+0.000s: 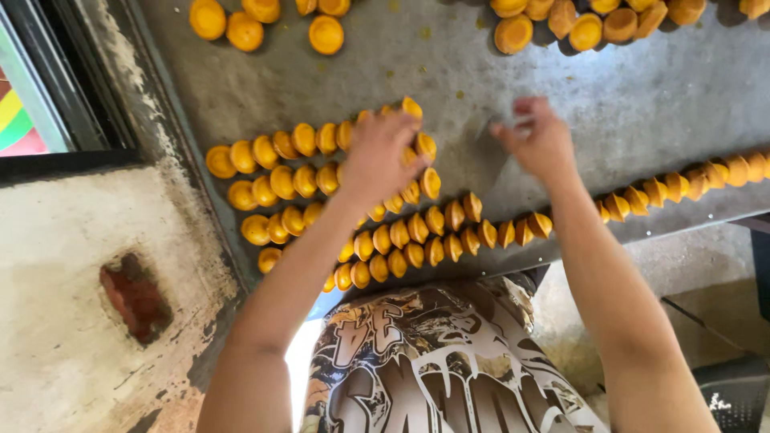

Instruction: The person organizes yellow baked goods into straight lines on a large metal surface by hand.

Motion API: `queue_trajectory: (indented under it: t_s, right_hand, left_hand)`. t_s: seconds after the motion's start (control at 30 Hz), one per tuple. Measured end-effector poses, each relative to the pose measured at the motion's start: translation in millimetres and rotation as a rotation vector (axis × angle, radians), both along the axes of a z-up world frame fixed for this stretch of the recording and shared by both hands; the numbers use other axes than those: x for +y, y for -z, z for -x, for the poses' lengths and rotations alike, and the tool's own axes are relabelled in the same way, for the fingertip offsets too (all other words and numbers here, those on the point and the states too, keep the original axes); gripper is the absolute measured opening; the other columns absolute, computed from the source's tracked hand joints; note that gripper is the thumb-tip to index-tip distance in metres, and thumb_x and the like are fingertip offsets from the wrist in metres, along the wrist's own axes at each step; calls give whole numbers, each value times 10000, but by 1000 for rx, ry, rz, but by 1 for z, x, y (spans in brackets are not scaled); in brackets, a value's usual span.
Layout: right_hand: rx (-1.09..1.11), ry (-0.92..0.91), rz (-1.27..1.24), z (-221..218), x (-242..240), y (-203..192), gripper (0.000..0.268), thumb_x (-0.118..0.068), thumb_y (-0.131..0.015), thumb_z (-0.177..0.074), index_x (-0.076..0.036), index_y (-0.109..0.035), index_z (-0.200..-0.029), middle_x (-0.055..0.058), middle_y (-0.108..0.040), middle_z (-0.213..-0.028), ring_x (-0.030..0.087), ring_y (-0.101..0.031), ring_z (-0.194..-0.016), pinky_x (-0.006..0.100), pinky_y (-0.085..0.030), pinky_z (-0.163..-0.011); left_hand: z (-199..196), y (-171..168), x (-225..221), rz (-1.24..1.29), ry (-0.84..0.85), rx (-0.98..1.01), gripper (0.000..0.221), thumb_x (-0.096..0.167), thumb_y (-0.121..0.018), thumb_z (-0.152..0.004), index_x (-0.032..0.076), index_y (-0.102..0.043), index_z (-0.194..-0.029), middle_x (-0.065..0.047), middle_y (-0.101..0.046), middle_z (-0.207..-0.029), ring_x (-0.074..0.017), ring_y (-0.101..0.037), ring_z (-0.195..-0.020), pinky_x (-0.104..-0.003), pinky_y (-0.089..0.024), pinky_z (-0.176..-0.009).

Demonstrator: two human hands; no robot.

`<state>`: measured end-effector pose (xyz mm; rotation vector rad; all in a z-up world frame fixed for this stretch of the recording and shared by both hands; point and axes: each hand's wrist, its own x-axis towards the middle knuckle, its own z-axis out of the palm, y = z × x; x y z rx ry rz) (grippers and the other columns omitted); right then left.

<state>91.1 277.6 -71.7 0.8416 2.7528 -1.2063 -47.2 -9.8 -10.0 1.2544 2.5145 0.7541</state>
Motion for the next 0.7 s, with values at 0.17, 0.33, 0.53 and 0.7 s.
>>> queue_trajectory:
  t_s: [0.17,0.33,0.53,0.7]
  right_hand:
    - [168,465,38,99,52,113,572,-451,-933,-890,-51,-636,-1171,76,-734,-1005,193,-691,-912,367,-560,-842]
    - [353,642,-98,122,36,111,504,-323,-999,-814,-43,-610,-971,69,-676,-884,210,-643,-808,367,-569,-786]
    - [556,411,5,6,28,26,375,-39,-854,-951,-42,-501,-1077,80,-664,-1055,213,-674,-932,332,-584,-869]
    - [122,9,-436,-90,17,-8,333,-91,-835,-863,-54,-612,-1109,121,-700,-990,368,-677,-931,464,-539,-817]
  left_hand:
    - [120,38,-9,-59,-487,89,615,319,-874,-849,54,-560,-1306,-166,-574,-1276,-398,-535,-1193,-503,-484,-1013]
    - [149,67,-11,11,-602,184,590,333,-904,-815,72,-570,-1227,-159,-594,-1218,-417,-564,-1142,-522,-474,-952]
    - [89,40,-10,-439,-504,105,544,170,-859,-886,58,-590,-1345,-149,-593,-1275,-350,-629,-1200,-396,-538,-1033]
    - [-31,-1,39,-256,-66,-376,621,248,-881,-812,46,-606,-1331,-177,-619,-1297,-319,-615,-1199,-408,-517,-1010]
